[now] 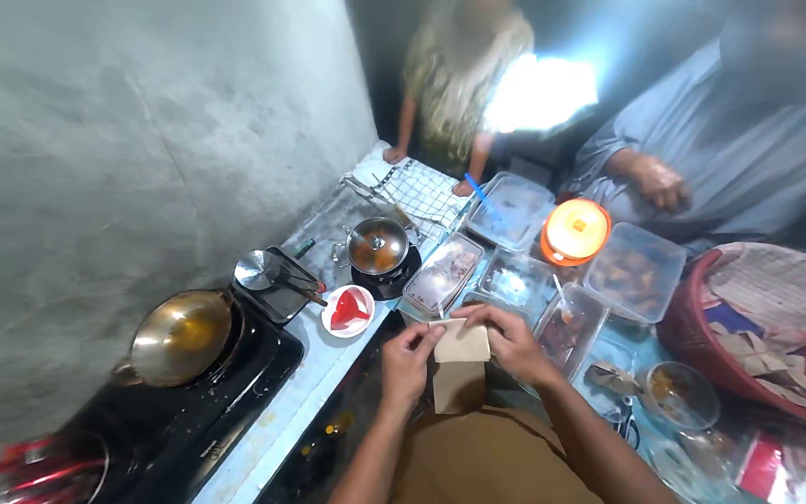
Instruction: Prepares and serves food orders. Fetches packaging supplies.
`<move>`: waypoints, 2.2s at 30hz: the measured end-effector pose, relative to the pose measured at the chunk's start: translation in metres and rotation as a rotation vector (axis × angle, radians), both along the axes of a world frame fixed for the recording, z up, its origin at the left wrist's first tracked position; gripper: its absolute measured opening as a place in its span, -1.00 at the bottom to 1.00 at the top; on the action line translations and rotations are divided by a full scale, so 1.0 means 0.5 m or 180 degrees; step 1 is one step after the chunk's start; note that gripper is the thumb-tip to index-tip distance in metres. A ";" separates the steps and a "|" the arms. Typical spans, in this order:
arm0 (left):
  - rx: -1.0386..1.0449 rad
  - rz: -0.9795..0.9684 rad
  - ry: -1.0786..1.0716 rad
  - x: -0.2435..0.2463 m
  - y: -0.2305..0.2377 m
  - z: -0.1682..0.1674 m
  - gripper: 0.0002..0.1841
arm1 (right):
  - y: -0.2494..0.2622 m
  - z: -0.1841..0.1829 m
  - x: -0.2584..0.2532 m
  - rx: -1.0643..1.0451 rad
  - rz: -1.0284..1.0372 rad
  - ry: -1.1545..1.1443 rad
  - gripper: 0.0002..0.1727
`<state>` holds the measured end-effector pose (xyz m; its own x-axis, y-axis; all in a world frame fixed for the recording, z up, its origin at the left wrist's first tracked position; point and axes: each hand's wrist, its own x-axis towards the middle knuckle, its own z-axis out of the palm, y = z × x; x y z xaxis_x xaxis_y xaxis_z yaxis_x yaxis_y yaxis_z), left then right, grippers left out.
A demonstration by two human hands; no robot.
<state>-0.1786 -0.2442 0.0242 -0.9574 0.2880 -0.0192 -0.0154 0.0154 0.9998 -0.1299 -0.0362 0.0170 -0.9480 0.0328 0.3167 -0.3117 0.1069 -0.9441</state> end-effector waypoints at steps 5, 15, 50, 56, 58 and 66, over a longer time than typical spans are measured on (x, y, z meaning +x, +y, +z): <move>-0.0336 -0.0007 0.0925 -0.002 -0.002 0.000 -0.89 | 0.005 0.019 -0.012 0.0748 -0.0296 0.0117 -0.64; 0.0104 0.0645 0.1066 -0.028 -0.033 0.022 -0.84 | 0.018 0.050 -0.029 0.1331 -0.0956 0.0224 -0.82; 0.1741 0.0921 -0.0305 0.013 -0.076 -0.039 -0.79 | -0.092 -0.015 0.005 0.2265 -0.1661 0.0784 -0.83; 0.1477 0.1079 -0.0535 0.020 -0.081 -0.042 -0.70 | -0.087 -0.021 0.005 0.2460 -0.1552 0.0646 -0.80; 0.1422 0.1117 -0.0586 0.023 -0.083 -0.044 -0.70 | -0.086 -0.023 0.007 0.2487 -0.1519 0.0601 -0.78; 0.1412 0.1070 -0.0533 0.034 -0.093 -0.054 -0.77 | -0.084 -0.034 0.001 0.2726 -0.1196 -0.0056 -0.85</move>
